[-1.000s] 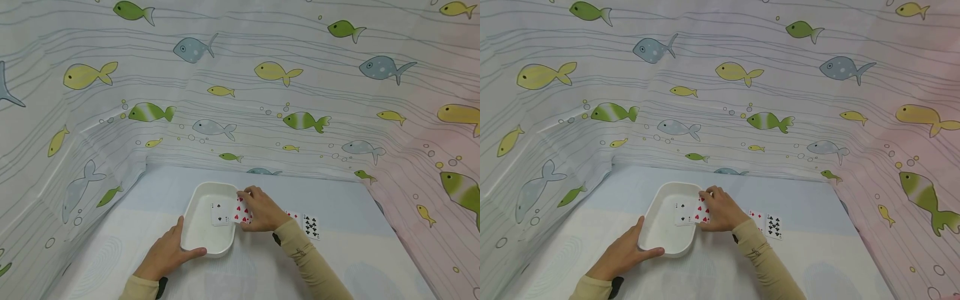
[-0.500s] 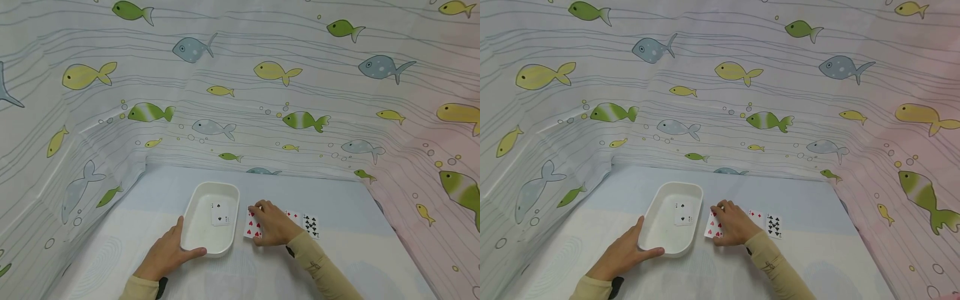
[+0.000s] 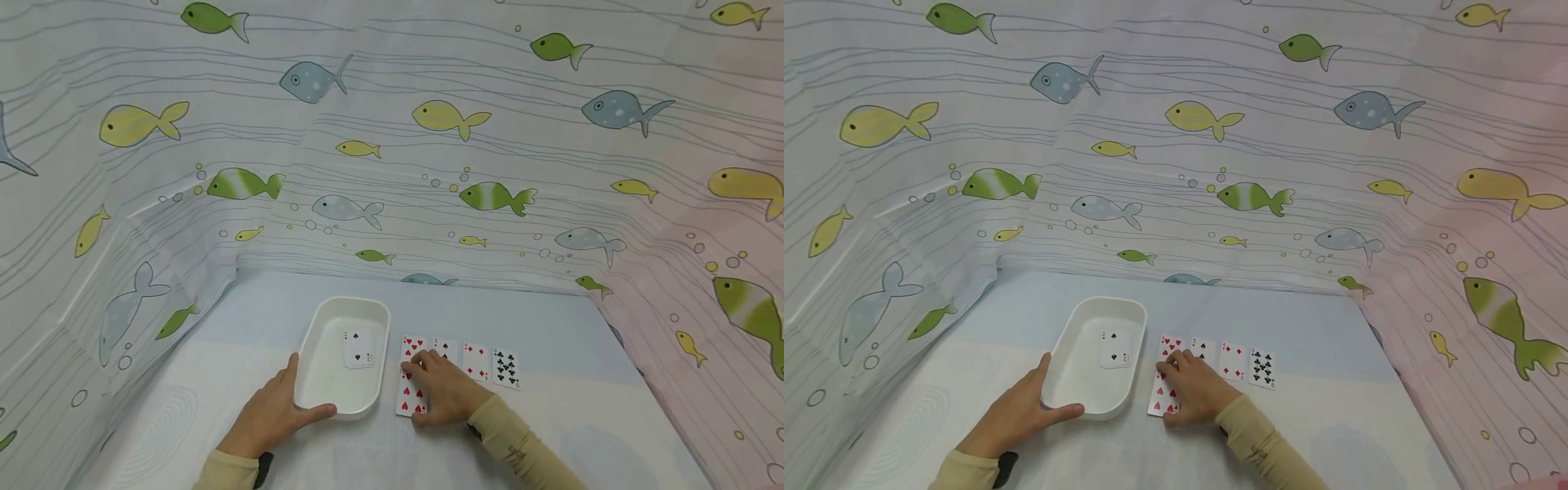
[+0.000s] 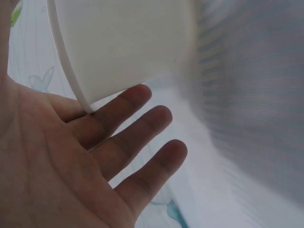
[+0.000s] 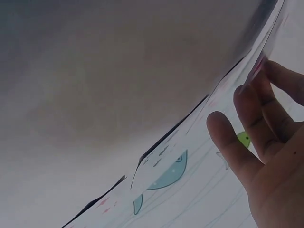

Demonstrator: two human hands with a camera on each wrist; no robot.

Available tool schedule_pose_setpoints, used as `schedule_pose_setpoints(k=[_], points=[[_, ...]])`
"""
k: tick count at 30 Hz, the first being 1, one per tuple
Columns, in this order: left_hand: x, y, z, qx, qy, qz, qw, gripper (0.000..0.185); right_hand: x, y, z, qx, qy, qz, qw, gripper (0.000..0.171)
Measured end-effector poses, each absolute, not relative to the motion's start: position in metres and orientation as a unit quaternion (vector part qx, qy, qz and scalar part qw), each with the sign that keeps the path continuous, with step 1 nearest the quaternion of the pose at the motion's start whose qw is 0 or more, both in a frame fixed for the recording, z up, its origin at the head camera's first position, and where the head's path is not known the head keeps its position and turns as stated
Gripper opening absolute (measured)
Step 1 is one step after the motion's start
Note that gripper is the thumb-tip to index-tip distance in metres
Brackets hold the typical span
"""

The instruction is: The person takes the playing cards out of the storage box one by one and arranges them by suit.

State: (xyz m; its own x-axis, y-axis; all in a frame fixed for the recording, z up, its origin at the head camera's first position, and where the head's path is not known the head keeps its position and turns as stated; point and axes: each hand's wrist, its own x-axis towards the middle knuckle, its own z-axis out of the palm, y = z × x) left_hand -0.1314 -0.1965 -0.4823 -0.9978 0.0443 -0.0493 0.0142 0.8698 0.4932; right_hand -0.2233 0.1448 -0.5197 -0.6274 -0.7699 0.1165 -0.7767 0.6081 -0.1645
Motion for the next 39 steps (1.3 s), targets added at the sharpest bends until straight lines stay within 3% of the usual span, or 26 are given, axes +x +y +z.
schedule_pose_setpoints(k=[23,39], points=[[-0.133,-0.198,-0.484,0.015,0.965,0.262,0.023,0.134,-0.212,0.139,-0.519,0.434,-0.897,0.075,-0.023,0.082],[-0.132,-0.198,-0.484,0.013,0.965,0.263,0.020,0.134,-0.220,0.142,-0.511,0.427,-0.898,0.104,-0.011,0.078]])
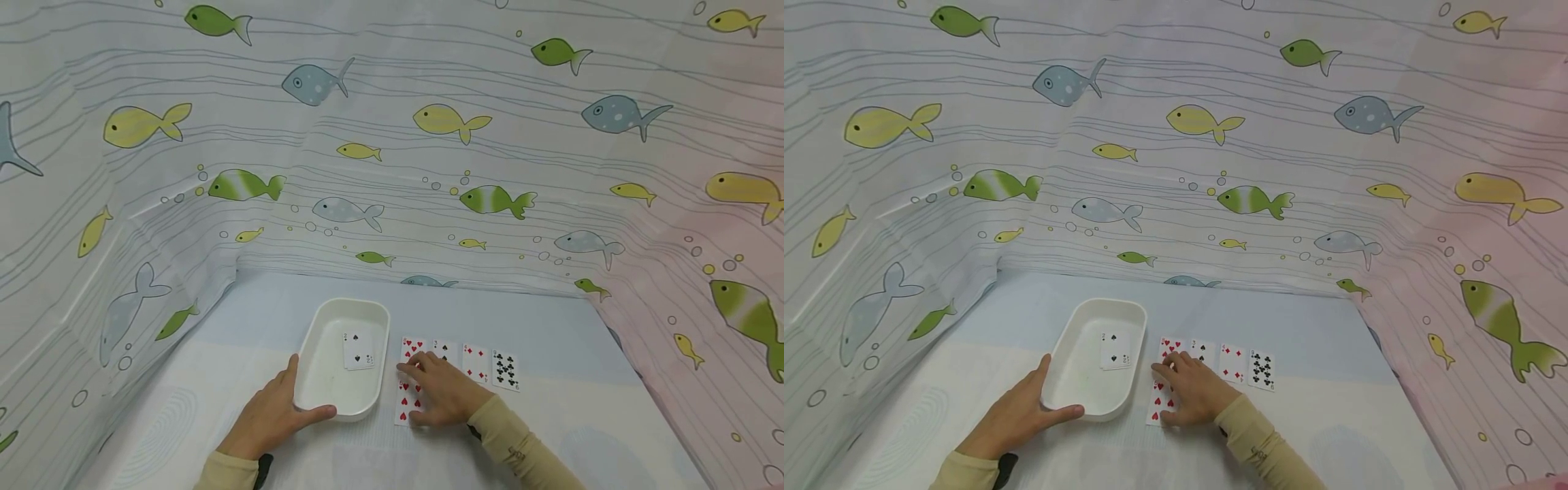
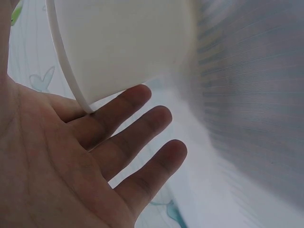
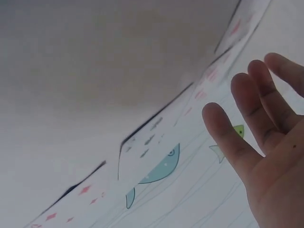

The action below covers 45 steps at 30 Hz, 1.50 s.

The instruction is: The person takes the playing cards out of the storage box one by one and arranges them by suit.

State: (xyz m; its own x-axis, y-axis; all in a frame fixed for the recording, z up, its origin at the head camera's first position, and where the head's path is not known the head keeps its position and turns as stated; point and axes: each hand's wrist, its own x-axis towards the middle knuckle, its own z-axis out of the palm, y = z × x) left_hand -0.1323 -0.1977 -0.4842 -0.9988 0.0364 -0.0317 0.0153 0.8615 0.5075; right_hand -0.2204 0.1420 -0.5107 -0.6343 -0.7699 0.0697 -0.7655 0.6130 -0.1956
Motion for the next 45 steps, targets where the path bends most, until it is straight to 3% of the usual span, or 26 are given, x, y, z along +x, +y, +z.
schedule_pose_setpoints(k=[8,26,45], points=[[-0.130,-0.197,-0.484,0.017,0.965,0.260,0.018,0.134,-0.237,0.140,-0.500,-0.422,0.894,-0.145,-0.041,0.065],[-0.133,-0.197,-0.487,0.005,0.964,0.264,0.024,0.134,-0.268,0.102,-0.469,-0.401,0.892,-0.188,-0.089,0.064],[-0.133,-0.197,-0.485,0.013,0.964,0.263,0.021,0.133,-0.290,0.064,-0.461,-0.381,0.902,-0.199,-0.039,0.068]])
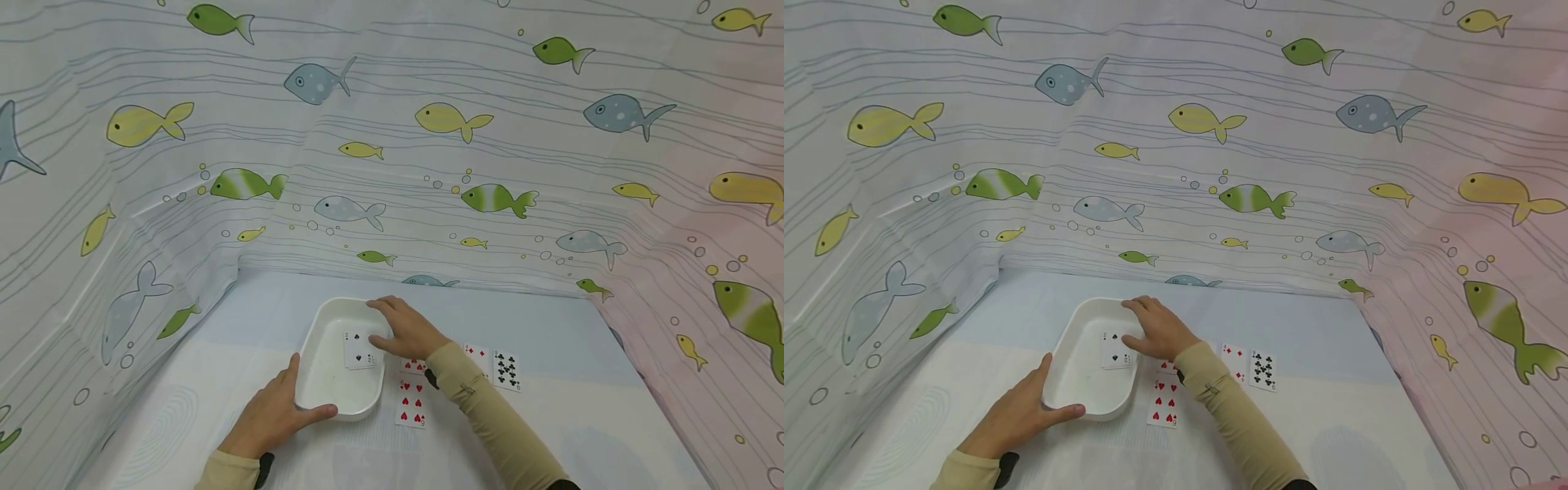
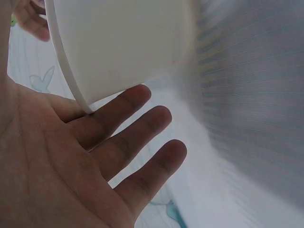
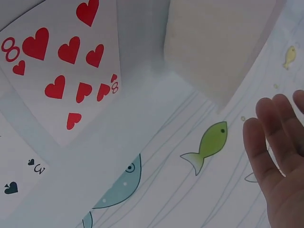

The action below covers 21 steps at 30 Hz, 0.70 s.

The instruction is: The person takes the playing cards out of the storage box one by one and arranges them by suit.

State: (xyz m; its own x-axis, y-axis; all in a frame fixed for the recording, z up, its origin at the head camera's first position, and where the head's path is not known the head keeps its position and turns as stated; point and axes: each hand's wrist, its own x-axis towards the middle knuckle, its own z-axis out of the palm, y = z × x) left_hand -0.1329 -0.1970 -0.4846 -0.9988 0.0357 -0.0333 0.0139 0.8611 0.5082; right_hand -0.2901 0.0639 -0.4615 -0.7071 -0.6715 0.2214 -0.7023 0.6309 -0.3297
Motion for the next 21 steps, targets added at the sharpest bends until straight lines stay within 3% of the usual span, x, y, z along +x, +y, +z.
schedule_pose_setpoints(k=[21], points=[[-0.132,-0.197,-0.487,0.015,0.965,0.261,0.017,0.133,-0.311,0.029,-0.473,0.372,-0.906,0.191,-0.062,0.076]])
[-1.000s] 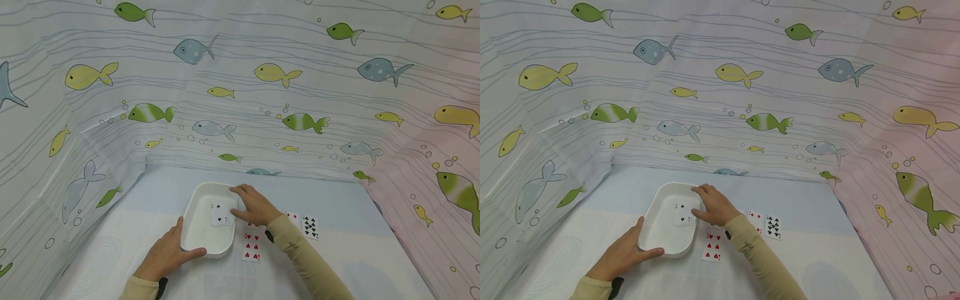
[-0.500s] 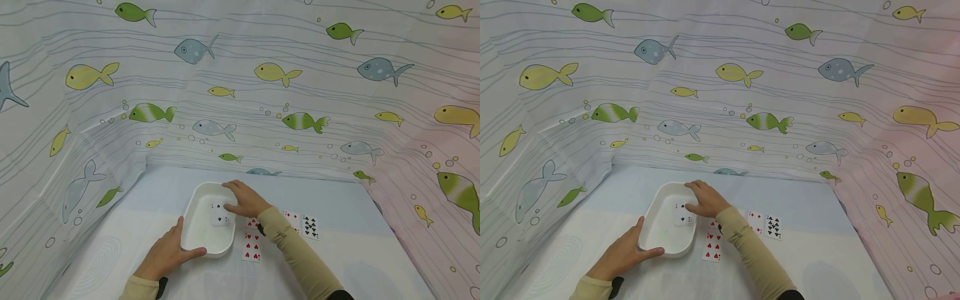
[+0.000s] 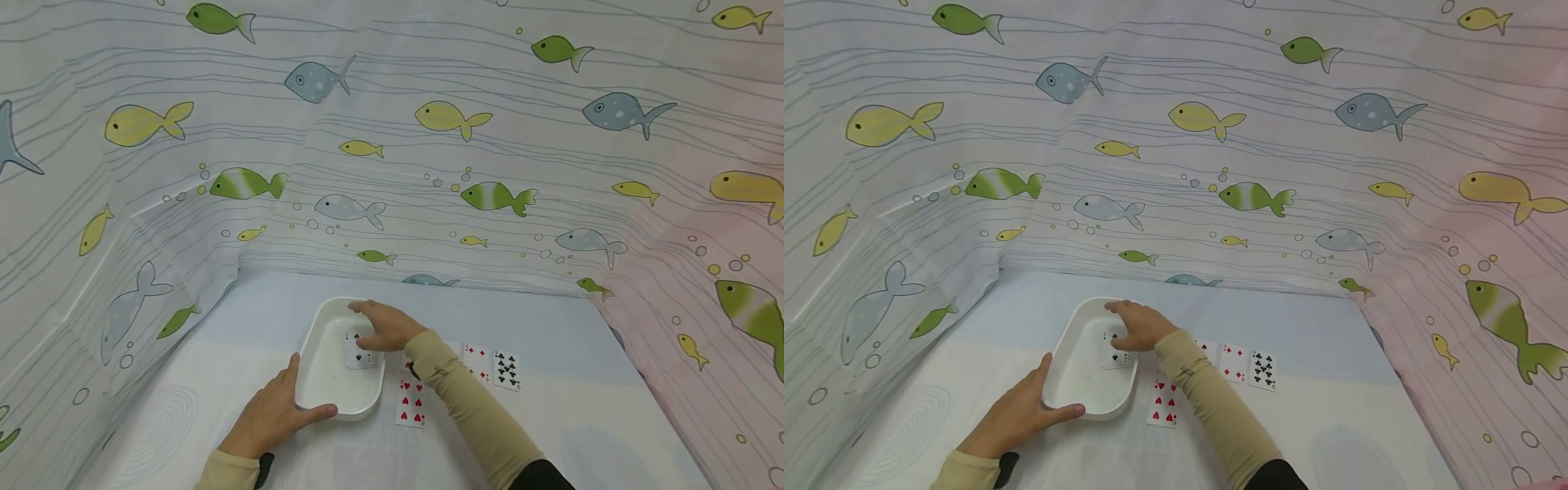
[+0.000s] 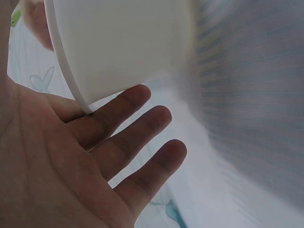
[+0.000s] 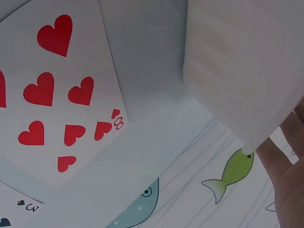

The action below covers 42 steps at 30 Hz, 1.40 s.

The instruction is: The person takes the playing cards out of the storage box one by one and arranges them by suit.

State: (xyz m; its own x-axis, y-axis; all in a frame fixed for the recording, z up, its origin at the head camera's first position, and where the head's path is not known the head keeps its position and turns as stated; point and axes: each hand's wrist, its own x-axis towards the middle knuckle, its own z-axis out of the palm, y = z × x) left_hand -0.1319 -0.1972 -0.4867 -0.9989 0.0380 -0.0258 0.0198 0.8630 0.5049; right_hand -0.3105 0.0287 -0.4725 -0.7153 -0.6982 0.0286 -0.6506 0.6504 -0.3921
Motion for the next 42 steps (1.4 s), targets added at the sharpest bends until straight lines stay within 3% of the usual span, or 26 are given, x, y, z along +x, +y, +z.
schedule_pose_setpoints(k=[18,42], points=[[-0.131,-0.195,-0.483,0.018,0.966,0.258,0.022,0.130,-0.309,0.010,-0.489,-0.385,0.920,-0.038,0.069,0.085],[-0.133,-0.192,-0.483,0.008,0.965,0.261,0.035,0.131,-0.307,0.010,-0.489,-0.399,0.915,0.015,0.066,0.085]])
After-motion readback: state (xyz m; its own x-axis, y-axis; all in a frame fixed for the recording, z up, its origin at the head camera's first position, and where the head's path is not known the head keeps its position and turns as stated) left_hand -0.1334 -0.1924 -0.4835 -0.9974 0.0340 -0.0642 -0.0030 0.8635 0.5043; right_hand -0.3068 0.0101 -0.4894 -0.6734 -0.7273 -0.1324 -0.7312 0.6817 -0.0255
